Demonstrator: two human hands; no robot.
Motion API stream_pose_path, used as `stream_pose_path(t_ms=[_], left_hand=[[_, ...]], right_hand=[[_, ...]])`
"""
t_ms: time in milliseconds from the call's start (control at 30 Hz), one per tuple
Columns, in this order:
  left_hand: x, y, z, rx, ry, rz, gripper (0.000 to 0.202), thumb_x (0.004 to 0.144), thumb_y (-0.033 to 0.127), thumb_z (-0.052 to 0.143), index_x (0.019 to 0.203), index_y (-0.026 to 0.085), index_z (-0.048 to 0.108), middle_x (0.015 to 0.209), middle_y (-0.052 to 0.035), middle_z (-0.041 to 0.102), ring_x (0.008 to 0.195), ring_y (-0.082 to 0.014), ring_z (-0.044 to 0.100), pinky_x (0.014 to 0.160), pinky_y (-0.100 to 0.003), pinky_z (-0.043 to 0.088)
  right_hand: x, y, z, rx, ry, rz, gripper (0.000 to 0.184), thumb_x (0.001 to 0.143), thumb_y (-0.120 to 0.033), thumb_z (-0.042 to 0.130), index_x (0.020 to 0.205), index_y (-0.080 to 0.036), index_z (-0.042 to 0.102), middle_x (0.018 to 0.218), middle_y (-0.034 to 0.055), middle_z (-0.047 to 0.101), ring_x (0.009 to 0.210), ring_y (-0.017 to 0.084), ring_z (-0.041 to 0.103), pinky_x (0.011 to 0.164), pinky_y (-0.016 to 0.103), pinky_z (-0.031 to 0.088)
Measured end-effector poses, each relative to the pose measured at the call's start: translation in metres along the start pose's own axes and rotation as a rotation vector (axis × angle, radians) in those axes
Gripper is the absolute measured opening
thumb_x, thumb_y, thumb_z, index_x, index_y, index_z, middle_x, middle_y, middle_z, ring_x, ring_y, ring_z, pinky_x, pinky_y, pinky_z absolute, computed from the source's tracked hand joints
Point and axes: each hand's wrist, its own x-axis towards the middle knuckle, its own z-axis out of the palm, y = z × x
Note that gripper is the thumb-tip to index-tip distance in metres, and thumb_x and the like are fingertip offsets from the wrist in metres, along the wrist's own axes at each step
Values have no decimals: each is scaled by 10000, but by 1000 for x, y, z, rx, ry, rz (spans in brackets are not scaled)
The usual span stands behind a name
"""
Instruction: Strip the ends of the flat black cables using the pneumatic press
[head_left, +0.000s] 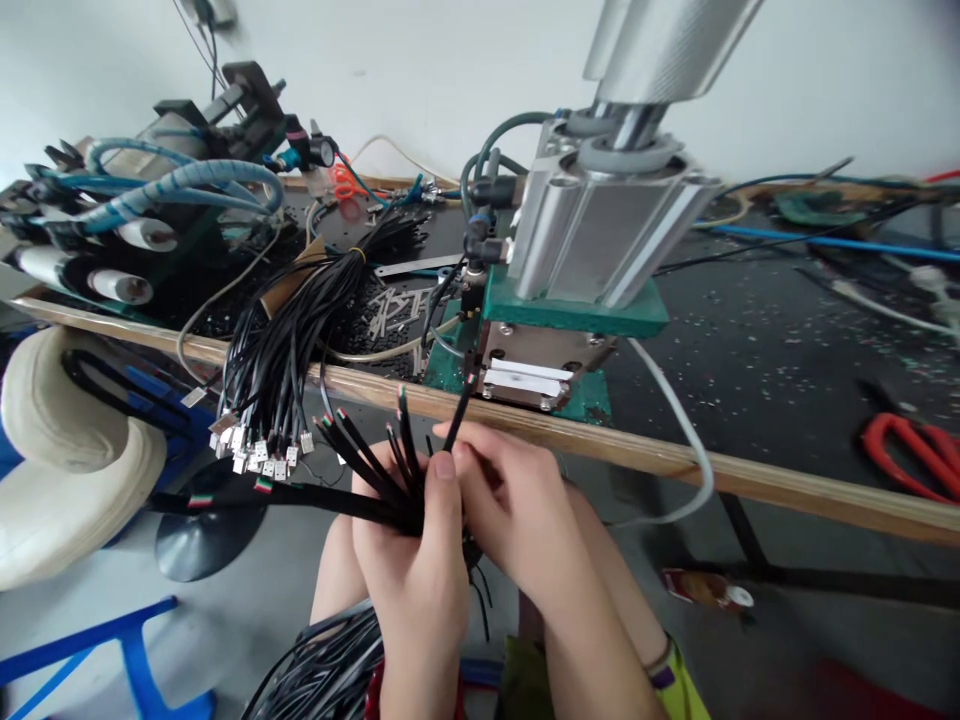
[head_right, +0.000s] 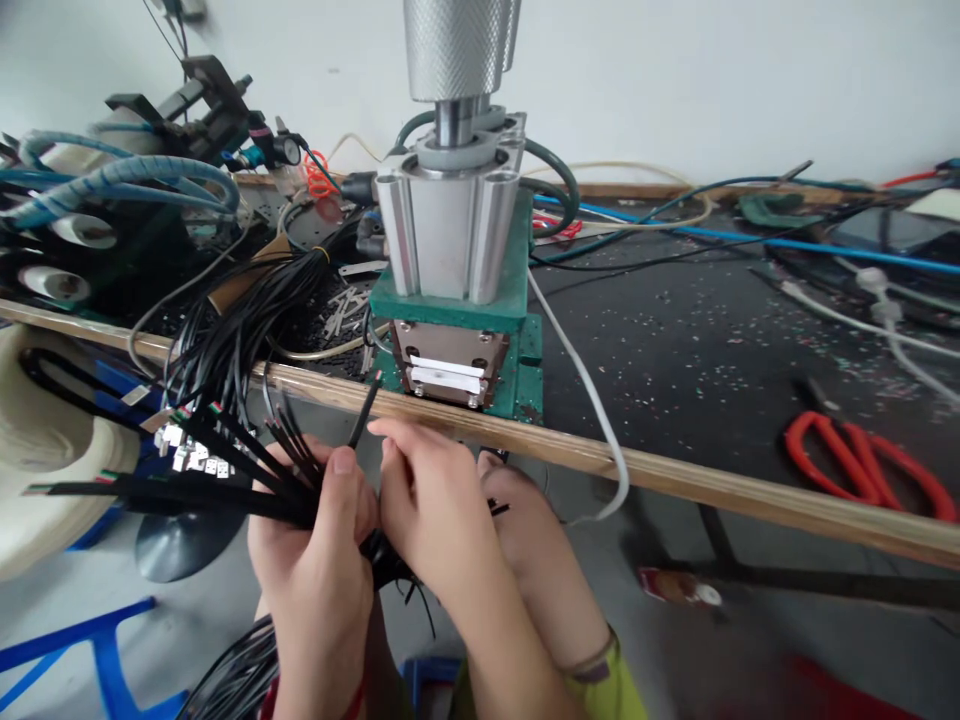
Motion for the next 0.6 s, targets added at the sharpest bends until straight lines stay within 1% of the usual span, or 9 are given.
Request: stream_pose_path(t_ms=[67, 100, 133, 200, 300, 367, 433, 533, 600], left_hand=[[-2, 2, 6, -17, 4, -21, 343, 980, 421, 975, 970, 244, 681, 743, 77, 552, 601, -84, 527, 549, -158, 472], [-3, 2, 10, -27, 0, -44, 371, 960, 406, 991, 943, 244, 657, 767, 66, 588, 635, -93, 576, 581, -164, 509], [-4, 2, 13, -37, -5, -67, 404, 942, 392, 1004, 914, 243, 629, 790, 56, 614, 670, -103, 615, 615, -172, 542], [-7, 1, 19, -48, -19, -108, 453, 925, 377, 1015, 880, 244, 584, 822, 44, 633, 728, -118, 650, 673, -189, 584], [-12, -4, 22, -72, -39, -159, 451, 952, 407, 996, 897, 248, 577, 845, 41, 615, 749, -124, 640, 682, -198, 581], [-16, -7, 23, -89, -57, -179, 423, 981, 417, 972, 931, 251, 586, 873, 34, 632, 764, -129, 649, 681, -203, 574], [-19, -9, 25, -103, -75, -174, 408, 994, 389, 961, 947, 259, 578, 874, 39, 638, 762, -128, 659, 679, -203, 572], [-22, -7, 32, -122, -71, -156, 390, 1005, 304, 939, 943, 275, 555, 861, 54, 618, 776, -129, 678, 705, -202, 592], [-23, -4, 38, -125, -61, -144, 367, 1022, 256, 904, 944, 283, 546, 878, 54, 612, 803, -129, 694, 728, -201, 604]], right_hand=[[-5, 2, -4, 332, 50, -29, 290, 1098, -342, 638, 1132, -242, 908, 853, 55, 861, 774, 249, 806, 664, 322, 552], [-7, 4, -4, 471, 49, -19, 281, 1099, -390, 676, 1119, -255, 922, 838, 49, 864, 789, 255, 827, 668, 321, 586], [-8, 4, -3, 572, 55, -2, 271, 1093, -427, 718, 1062, -266, 933, 830, 47, 869, 808, 260, 844, 679, 319, 613], [-9, 4, 1, 682, 131, 60, 260, 1059, -454, 803, 931, -272, 936, 847, 50, 890, 822, 255, 854, 699, 313, 638], [-7, 0, 7, 768, 282, 199, 277, 996, -448, 883, 799, -254, 909, 778, 46, 868, 692, 217, 790, 625, 295, 586], [-5, -4, 8, 822, 333, 251, 311, 979, -442, 882, 740, -243, 877, 702, 37, 820, 643, 203, 744, 610, 297, 557], [-3, -6, 6, 826, 350, 264, 341, 985, -414, 846, 693, -239, 835, 659, 29, 776, 621, 192, 704, 607, 301, 539], [3, -7, -1, 782, 323, 263, 375, 1008, -368, 769, 653, -248, 777, 627, 24, 717, 584, 188, 647, 555, 308, 500], [6, -7, -4, 754, 298, 230, 384, 1013, -329, 731, 635, -263, 743, 606, 25, 686, 564, 197, 634, 522, 319, 491]])
